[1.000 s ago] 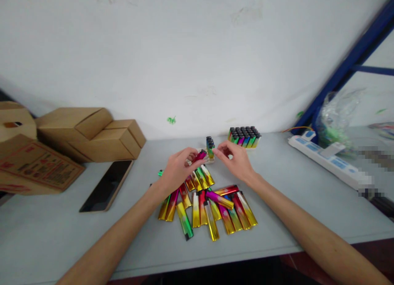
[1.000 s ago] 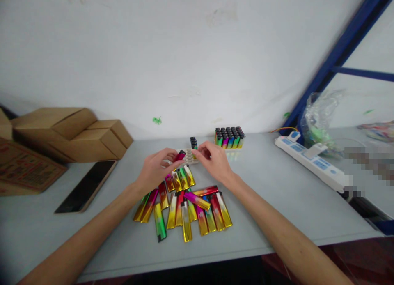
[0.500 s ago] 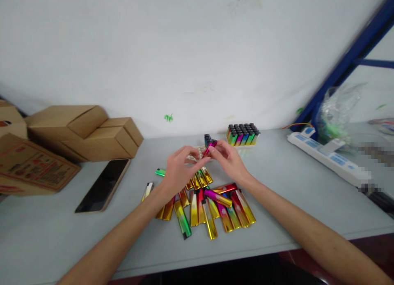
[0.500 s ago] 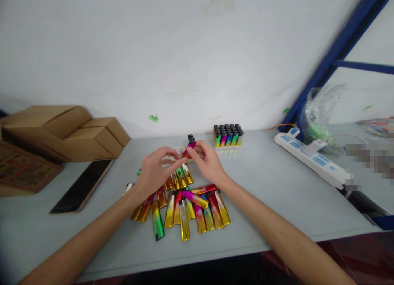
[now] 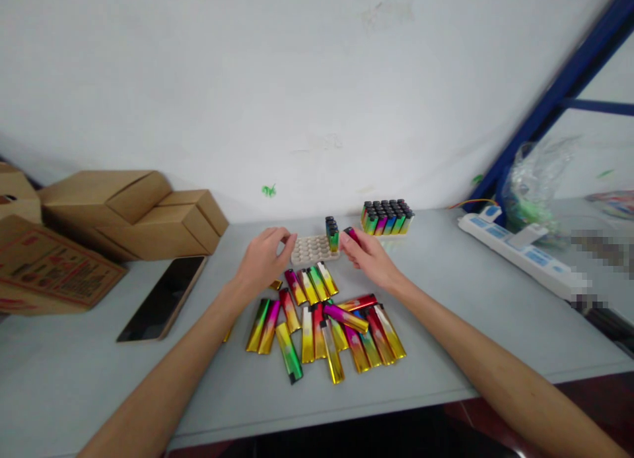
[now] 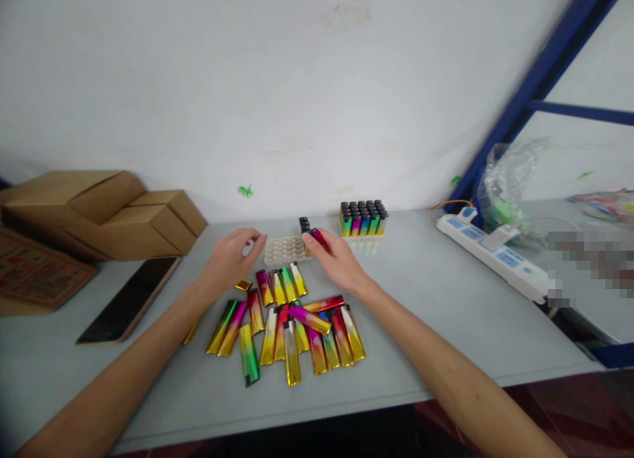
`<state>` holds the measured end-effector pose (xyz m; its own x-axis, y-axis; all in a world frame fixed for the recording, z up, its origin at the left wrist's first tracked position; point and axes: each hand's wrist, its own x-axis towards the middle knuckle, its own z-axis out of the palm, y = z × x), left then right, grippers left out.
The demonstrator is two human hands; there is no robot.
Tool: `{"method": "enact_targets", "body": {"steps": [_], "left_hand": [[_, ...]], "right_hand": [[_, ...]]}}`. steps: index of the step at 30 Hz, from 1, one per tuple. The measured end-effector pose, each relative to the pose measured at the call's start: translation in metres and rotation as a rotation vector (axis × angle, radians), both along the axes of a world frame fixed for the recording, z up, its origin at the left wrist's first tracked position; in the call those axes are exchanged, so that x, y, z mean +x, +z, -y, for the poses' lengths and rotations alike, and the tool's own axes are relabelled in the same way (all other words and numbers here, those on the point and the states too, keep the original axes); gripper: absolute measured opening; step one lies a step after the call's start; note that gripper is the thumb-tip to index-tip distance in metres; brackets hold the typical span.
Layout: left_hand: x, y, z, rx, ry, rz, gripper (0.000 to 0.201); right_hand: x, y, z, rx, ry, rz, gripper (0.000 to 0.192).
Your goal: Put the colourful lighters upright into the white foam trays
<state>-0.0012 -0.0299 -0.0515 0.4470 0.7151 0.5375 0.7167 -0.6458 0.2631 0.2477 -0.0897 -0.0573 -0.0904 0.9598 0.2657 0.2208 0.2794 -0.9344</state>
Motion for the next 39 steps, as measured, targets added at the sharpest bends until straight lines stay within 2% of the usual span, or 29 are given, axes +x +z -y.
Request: {"method": "enact_targets", "body": {"steps": [6,14,19,23,28,39], "left_hand": [[-0.009,0.002,-0.006,0.006,-0.004,-0.055,0.032],[-0.022,0.006,-0.015,0.020,0.068,-0.108,0.034],[-0.029,0.000,-0.023,-0.044,0.067,-0.112,0.035],[-0.030,-0.014,-0.029,-0.096,-0.002,-0.059,0.034],[-0.023,-0.028,-0.032,-0.185,-0.013,0.004,0.042],[-0.011,-0.033,-0.026,-0.248,-0.026,0.038,0.047]], "right_hand": [[0.001,0.002,0.002,0.090,-0.165,0.226,0.061],[0.000,0.001,-0.001,0.161,-0.305,0.340,0.052],[0.002,0.002,-0.002,0.164,-0.301,0.344,0.048],[0.002,0.004,-0.002,0.140,-0.288,0.329,0.046],[0.002,0.004,-0.003,0.110,-0.271,0.313,0.044],[0.003,0.002,-0.006,0.099,-0.293,0.333,0.043]]}}
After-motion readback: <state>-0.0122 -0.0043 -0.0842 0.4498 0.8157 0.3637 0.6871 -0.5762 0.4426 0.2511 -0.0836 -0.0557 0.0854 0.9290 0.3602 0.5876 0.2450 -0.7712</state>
